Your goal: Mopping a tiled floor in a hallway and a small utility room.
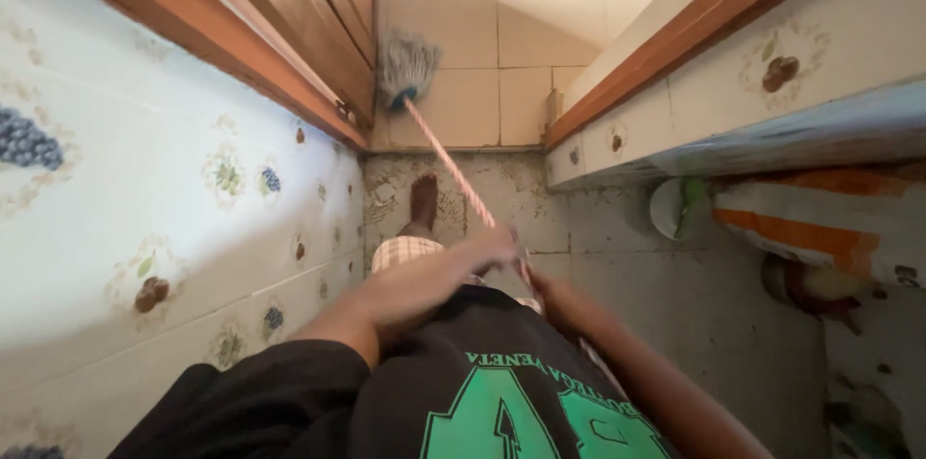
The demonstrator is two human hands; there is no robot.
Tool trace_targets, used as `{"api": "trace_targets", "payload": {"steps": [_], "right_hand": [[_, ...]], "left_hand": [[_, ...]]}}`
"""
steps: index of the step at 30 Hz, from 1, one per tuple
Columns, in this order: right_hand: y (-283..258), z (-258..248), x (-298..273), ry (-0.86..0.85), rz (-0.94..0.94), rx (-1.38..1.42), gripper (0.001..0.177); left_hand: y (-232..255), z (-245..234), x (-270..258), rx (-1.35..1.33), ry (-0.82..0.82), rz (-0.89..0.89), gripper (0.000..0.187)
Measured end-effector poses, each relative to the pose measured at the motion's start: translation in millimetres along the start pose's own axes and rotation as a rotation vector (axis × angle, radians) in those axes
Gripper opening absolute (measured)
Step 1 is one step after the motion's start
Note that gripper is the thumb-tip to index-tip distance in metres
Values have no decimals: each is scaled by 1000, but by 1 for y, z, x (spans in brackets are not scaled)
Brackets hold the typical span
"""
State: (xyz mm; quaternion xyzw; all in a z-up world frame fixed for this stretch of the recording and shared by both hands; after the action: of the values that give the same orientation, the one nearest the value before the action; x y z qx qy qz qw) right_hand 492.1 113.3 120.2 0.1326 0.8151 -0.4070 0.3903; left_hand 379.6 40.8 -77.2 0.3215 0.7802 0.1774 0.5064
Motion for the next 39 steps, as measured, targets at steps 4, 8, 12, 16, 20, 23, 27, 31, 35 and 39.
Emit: {"api": "trace_targets", "payload": {"steps": [4, 8, 12, 16, 20, 23, 27, 31, 35, 39], "right_hand": [[104, 64, -21, -72, 250, 435, 77], [65, 38, -72, -27, 438, 449, 76], [96, 53, -72, 31, 375, 431, 65], [122, 59, -76, 125, 238, 406, 64], [71, 35, -135, 198, 255, 311, 72], [75, 61, -159, 211, 279, 361, 67], [146, 119, -168, 235, 301, 423, 61], [202, 139, -134, 265, 299, 487, 56], [180, 65, -86, 299, 304, 555, 51], [36, -47, -55, 304, 325, 569, 63]], "left_hand": [[37, 84, -3, 488, -157, 557, 27], [97, 36, -59, 519, -201, 577, 30], [133, -22, -105, 346, -253, 170, 40], [158, -34, -102, 205, -266, 65, 52], [168, 54, -43, 248, -372, 292, 51], [171, 124, -4, 241, -416, 483, 53], [176, 161, 10, 299, -478, 595, 57], [182, 96, -16, 290, -462, 538, 58], [174, 54, -6, 269, -343, 543, 58], [155, -41, -11, 163, -225, 288, 47]]}}
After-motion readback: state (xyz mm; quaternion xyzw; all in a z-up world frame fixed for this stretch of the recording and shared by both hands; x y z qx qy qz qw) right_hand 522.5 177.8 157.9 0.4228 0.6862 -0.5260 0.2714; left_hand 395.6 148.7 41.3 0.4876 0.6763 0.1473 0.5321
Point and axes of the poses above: each hand's wrist, its own x-axis towards the middle knuckle, its own z-axis out of the palm, y = z × x, the point moved 7 cm from there along x, towards the middle knuckle, and after that the axes turned 2 degrees about x, right-handed, at the moved point
